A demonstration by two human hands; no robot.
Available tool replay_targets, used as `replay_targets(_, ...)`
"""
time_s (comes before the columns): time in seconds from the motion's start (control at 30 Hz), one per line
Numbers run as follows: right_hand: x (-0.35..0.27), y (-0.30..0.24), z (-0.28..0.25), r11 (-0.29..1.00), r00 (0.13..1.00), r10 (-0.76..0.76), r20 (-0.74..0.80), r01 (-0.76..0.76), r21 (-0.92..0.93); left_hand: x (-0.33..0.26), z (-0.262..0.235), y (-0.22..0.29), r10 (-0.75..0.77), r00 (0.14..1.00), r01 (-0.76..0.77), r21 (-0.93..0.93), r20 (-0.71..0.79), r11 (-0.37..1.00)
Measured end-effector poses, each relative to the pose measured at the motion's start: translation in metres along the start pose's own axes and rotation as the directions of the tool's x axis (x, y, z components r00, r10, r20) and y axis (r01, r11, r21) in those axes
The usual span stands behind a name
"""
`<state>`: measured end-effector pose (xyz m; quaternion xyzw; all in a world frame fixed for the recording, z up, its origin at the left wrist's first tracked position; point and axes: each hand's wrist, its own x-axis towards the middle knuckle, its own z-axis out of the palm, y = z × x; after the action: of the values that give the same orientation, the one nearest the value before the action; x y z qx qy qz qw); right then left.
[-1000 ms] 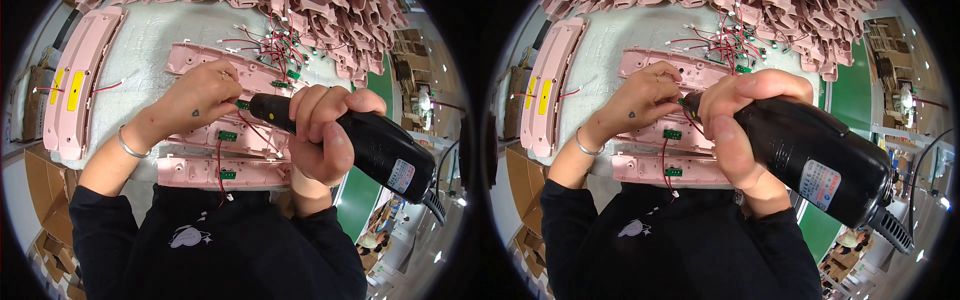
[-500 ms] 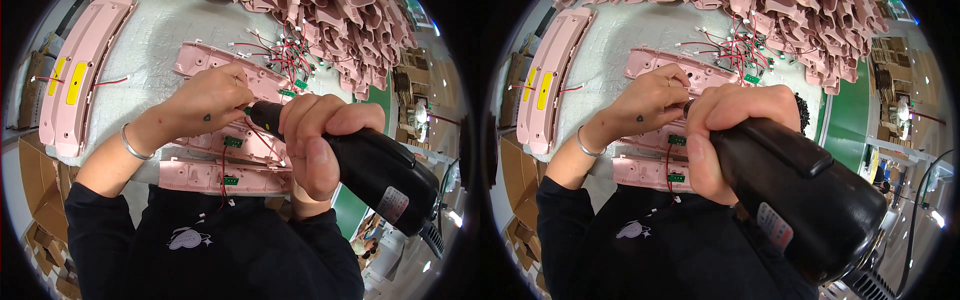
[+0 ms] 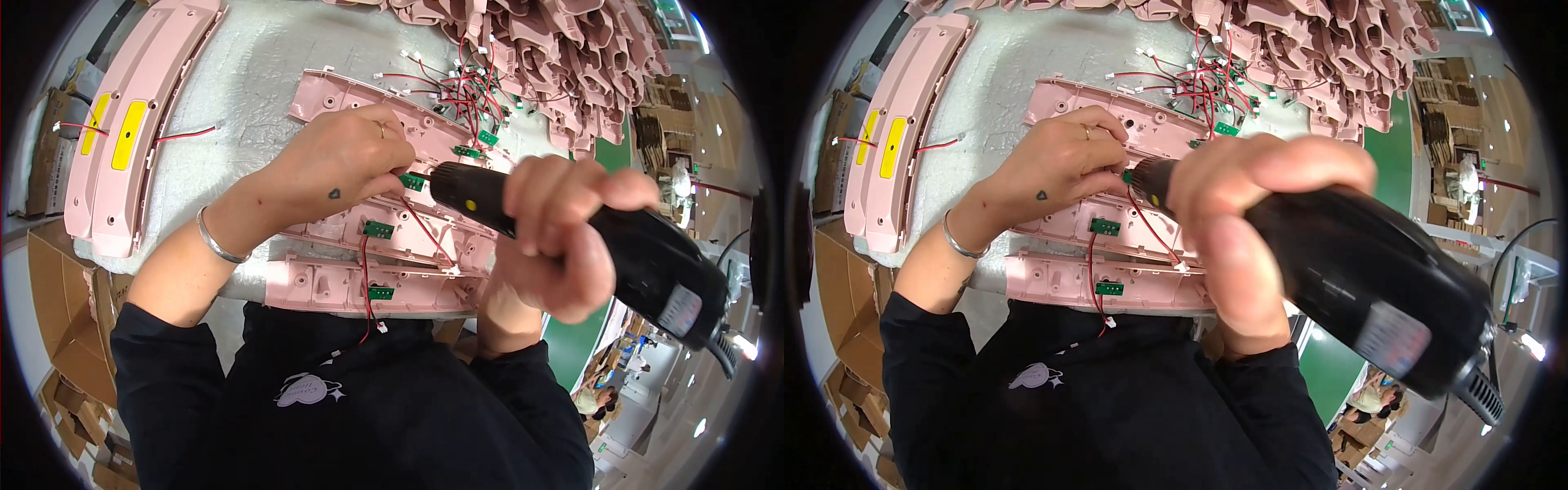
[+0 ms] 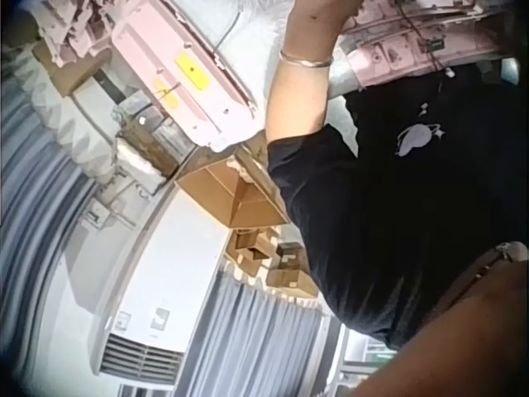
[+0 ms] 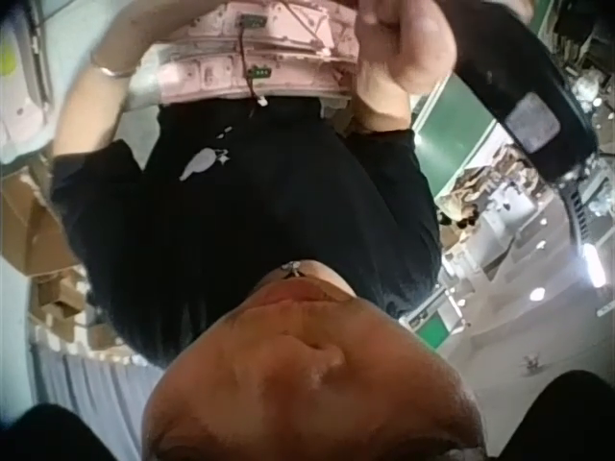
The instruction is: Mounting circuit boards into plastic housings and fastening them with an electric screwdriver.
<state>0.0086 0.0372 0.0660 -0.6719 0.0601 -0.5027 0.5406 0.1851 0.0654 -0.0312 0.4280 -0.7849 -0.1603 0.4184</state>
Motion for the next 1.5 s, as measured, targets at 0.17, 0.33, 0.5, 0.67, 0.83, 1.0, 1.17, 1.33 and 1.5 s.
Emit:
replay_targets(0.17, 0.004, -0.027, -0.001, 0.994, 0.997, -0.050, 0.055, 0.044, 0.097, -0.002, -0.005, 0.010, -0.005, 0.989, 0.003, -0.018, -0.150, 1.000)
replay_targets(0.33, 0.003, -0.037, 0.001, 0.993, 0.997, -0.076, 0.011, 0.075, 0.096, -0.002, -0.005, 0.019, 0.097, 0.954, -0.119, -0.062, -0.283, 0.991)
replay_targets(0.5, 0.003, -0.041, 0.003, 0.983, 0.994, -0.106, -0.022, 0.108, 0.151, 0.001, -0.007, 0.025, 0.173, 0.937, -0.200, -0.061, -0.303, 0.978)
replay_targets(0.67, 0.003, -0.040, 0.008, 0.979, 0.992, -0.119, -0.036, 0.123, 0.163, -0.002, -0.004, 0.025, 0.192, 0.932, -0.214, -0.042, -0.308, 0.976)
replay_targets(0.83, 0.004, -0.041, 0.007, 0.985, 0.995, -0.097, -0.013, 0.098, 0.143, -0.005, -0.003, 0.025, 0.229, 0.928, -0.246, -0.022, -0.296, 0.969)
replay_targets(1.0, 0.003, -0.039, 0.009, 0.990, 0.997, -0.077, 0.019, 0.074, 0.122, -0.005, -0.002, 0.029, 0.283, 0.929, -0.289, 0.010, -0.239, 0.957)
replay_targets(1.17, -0.003, -0.032, 0.006, 0.996, 0.993, -0.092, 0.073, 0.090, 0.020, -0.003, -0.007, 0.032, 0.246, 0.965, -0.245, 0.024, -0.093, 0.969)
replay_targets(1.33, -0.013, -0.003, 0.001, 0.996, 0.997, -0.071, 0.036, 0.072, -0.042, 0.003, -0.022, 0.019, 0.068, 0.996, -0.055, 0.220, -0.053, 0.974)
replay_targets(1.5, -0.018, 0.003, -0.001, 0.999, 0.999, -0.006, -0.037, 0.008, 0.048, -0.002, -0.021, 0.001, -0.098, 0.990, 0.121, 0.254, -0.099, 0.960)
